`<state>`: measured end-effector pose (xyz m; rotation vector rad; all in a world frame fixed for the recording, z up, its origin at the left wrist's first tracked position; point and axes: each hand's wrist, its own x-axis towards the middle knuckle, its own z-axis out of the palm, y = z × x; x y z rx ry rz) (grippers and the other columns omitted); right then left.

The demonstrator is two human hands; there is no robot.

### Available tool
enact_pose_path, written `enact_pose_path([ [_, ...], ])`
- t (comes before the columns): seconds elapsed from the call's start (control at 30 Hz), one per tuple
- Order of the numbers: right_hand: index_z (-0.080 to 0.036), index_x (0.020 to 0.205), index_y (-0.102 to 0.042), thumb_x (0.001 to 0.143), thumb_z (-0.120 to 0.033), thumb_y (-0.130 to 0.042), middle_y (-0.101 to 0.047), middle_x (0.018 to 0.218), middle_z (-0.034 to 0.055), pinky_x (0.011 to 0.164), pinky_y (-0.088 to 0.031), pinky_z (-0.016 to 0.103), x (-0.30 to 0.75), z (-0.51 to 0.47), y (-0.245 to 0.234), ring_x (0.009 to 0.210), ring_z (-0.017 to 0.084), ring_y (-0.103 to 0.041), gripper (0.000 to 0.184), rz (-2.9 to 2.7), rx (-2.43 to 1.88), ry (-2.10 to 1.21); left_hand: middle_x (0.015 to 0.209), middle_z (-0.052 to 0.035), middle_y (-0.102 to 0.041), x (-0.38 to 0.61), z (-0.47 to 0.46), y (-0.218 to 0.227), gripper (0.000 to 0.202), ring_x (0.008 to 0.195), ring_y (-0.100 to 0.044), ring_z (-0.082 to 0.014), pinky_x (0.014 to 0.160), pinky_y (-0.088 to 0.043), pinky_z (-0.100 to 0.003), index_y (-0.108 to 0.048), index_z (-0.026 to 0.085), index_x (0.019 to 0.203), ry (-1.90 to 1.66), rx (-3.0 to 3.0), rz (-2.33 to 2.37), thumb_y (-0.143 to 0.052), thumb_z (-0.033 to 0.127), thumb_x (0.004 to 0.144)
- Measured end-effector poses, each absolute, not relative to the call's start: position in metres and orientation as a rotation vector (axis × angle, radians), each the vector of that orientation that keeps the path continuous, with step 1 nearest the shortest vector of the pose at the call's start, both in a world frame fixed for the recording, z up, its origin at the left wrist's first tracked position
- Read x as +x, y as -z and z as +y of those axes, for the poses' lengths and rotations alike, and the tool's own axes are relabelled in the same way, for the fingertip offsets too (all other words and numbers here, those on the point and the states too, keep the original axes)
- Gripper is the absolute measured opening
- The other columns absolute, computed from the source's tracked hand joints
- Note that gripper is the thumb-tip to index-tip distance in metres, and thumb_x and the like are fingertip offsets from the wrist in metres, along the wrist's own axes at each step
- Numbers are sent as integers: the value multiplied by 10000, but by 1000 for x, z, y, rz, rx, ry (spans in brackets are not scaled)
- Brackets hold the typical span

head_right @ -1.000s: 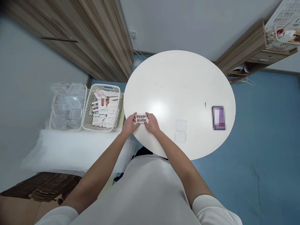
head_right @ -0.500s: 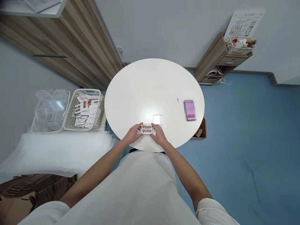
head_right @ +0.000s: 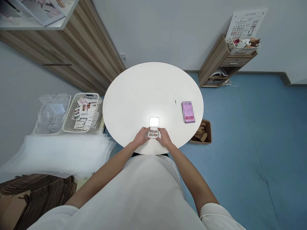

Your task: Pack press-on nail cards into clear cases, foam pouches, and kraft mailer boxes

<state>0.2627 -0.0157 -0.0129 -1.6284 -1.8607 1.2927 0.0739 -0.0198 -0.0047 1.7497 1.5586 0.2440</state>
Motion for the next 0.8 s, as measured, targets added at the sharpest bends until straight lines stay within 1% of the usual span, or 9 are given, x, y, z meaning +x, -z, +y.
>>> enact_pose_path([
  [0.07,-231,1177,-408,636,-169,-591,-449,1113,56,868,-408,381,262,-15,16,990,197,-474,575,-1868,-1646,-1289,1065,-63,-448,76,-21,8,636,934,-513,-204,774,-436,-319,-376,249,1245,-260,1745,1578,-603,159,658],
  [0.23,-214,1168,-420,629,-171,-599,-456,1096,65,849,-419,368,261,-11,20,1023,210,-459,570,-1933,-1684,-1244,1053,-60,-454,77,-22,10,639,904,-525,-186,783,-429,-305,-369,256,1246,-286,1705,1565,-585,125,659],
  [0.43,-221,1172,-414,630,-190,-604,-458,1094,61,820,-430,362,261,-9,21,1008,215,-467,575,-1975,-1712,-1245,1084,-74,-449,78,-22,11,651,945,-509,-204,792,-422,-316,-346,248,1265,-282,1718,1554,-559,114,664],
  [0.53,-212,1191,-399,631,-186,-601,-457,1099,66,829,-426,356,262,-11,20,1013,213,-460,596,-1961,-1694,-1254,1113,-95,-444,79,-24,11,691,1002,-483,-227,821,-409,-338,-305,220,1296,-321,1723,1544,-573,137,664],
  [0.6,-208,1213,-377,630,-182,-600,-455,1101,70,848,-415,358,262,-13,19,1019,212,-454,625,-1951,-1676,-1254,1122,-102,-446,79,-27,11,715,1008,-480,-226,839,-401,-351,-258,205,1322,-353,1696,1545,-576,175,683],
  [0.7,-217,1249,-329,636,-189,-597,-449,1111,71,848,-414,359,263,-15,16,983,201,-469,670,-1913,-1681,-1278,1103,-102,-465,78,-32,9,682,946,-504,-203,832,-406,-349,-246,192,1326,-376,1617,1578,-557,214,719],
  [0.8,-232,1268,-296,646,-208,-597,-450,1115,66,805,-432,336,263,-15,15,883,172,-504,691,-1850,-1737,-1327,1049,-94,-494,77,-37,8,588,860,-523,-174,789,-417,-320,-333,178,1279,-372,1540,1633,-546,203,730],
])
